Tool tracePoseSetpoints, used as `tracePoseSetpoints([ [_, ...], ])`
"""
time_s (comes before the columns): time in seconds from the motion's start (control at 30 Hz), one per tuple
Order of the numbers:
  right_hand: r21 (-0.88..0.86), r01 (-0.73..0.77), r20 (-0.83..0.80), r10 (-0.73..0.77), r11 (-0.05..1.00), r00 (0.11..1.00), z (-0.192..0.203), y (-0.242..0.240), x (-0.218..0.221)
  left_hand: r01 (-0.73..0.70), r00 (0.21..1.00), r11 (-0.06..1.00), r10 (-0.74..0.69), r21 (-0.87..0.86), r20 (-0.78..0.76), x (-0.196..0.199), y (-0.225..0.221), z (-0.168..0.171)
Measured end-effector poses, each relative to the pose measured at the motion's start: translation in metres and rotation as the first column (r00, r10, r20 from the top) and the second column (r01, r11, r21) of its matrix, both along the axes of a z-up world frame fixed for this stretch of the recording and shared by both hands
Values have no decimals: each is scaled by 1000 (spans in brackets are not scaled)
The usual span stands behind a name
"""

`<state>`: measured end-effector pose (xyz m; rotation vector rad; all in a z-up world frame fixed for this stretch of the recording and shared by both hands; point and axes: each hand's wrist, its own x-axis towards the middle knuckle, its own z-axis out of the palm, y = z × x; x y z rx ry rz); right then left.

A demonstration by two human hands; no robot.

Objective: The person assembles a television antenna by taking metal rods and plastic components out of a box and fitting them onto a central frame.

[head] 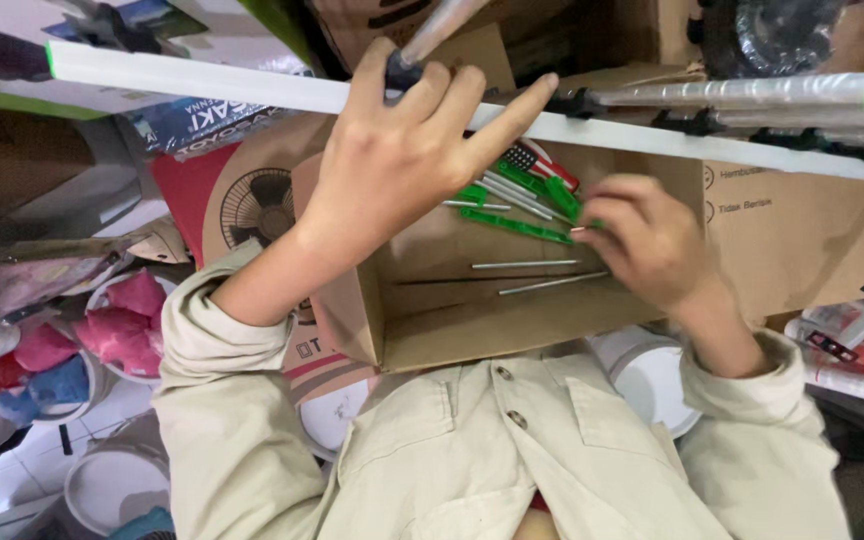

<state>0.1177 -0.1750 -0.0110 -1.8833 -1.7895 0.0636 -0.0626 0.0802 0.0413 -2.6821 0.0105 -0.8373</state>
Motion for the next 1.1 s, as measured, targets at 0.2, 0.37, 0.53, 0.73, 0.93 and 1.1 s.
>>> tracePoseSetpoints([
  [0.2,163,429,-199,-397,888,896,-27,-31,31,-23,999,999,22,-32,-29,-3,-1,2],
  [0.37,263,285,-91,-270,922,959,-44,-26,47,-40,999,997,37,-65,-40,-7,2,9],
  [0.53,212,250,-320,-174,945,931,-35,-26,44,-118,990,993,120,-30,68,-8,-34,29],
  [0.73,172,189,-372,-114,967,921,-23,-20,57,531,847,836,-526,-139,74,21,-117,37],
  [0.93,250,92,-462,35,964,886,-38,3,60,486,870,830,-488,-275,64,159,-201,16],
  [1.1,332,25,-214,50,943,976,-50,16,68,467,862,843,-501,-268,-76,257,-262,-17],
])
